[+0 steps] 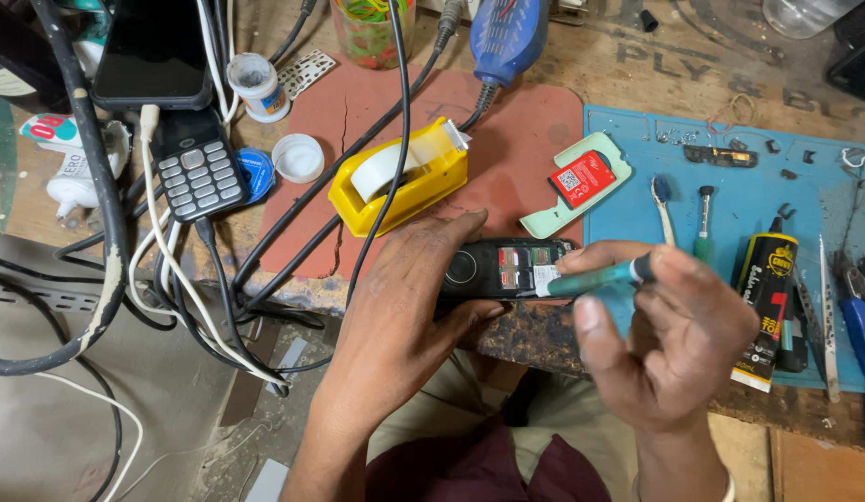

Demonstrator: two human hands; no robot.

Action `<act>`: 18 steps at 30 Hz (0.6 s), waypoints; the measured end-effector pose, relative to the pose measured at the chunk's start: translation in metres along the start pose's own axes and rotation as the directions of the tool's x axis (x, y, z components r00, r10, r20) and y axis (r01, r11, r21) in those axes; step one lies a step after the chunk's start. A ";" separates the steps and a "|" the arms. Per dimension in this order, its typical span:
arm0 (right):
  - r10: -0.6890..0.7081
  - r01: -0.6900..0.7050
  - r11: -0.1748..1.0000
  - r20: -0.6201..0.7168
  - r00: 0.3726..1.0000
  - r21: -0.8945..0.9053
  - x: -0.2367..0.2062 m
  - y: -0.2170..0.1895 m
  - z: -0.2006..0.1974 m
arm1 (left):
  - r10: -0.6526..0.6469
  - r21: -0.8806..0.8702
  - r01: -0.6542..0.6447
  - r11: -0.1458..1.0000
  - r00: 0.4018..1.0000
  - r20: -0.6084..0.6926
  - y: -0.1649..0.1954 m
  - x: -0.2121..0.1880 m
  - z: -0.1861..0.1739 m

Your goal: The person removes the back cover and battery from a light green feature phone, then uses a screwdriver to loosen screws and pry open the casing. The person detaches the front keypad and screen assembly, exposing the internal circuit board, and continues to manipulate internal components with the screwdriver.

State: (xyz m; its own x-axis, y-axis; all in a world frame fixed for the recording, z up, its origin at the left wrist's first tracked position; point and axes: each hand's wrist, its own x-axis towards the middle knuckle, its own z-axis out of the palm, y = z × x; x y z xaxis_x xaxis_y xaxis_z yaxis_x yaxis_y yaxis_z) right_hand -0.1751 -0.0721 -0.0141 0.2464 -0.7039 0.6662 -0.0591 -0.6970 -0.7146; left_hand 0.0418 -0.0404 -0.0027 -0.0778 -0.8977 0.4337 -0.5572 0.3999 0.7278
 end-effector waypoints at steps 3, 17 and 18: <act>-0.040 0.038 0.997 -0.038 0.998 -0.061 -0.004 -0.003 0.007 | -0.018 -0.008 0.018 1.000 1.000 0.009 -0.001 0.000 0.001; -0.108 0.090 0.977 -0.084 0.991 -0.193 -0.017 0.001 0.014 | 0.024 0.009 -0.024 1.000 1.000 0.014 -0.002 0.000 -0.001; -0.102 0.086 0.979 -0.083 0.991 -0.183 -0.019 0.001 0.013 | 0.034 0.011 -0.034 0.999 0.999 0.021 -0.002 0.000 -0.001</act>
State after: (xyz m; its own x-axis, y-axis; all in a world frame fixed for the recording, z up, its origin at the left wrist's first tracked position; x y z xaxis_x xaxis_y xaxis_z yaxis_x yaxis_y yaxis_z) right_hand -0.1673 -0.0576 -0.0300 0.1698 -0.6380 0.7511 -0.2134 -0.7679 -0.6040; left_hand 0.0439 -0.0414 -0.0037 -0.1141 -0.8874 0.4467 -0.5633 0.4281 0.7066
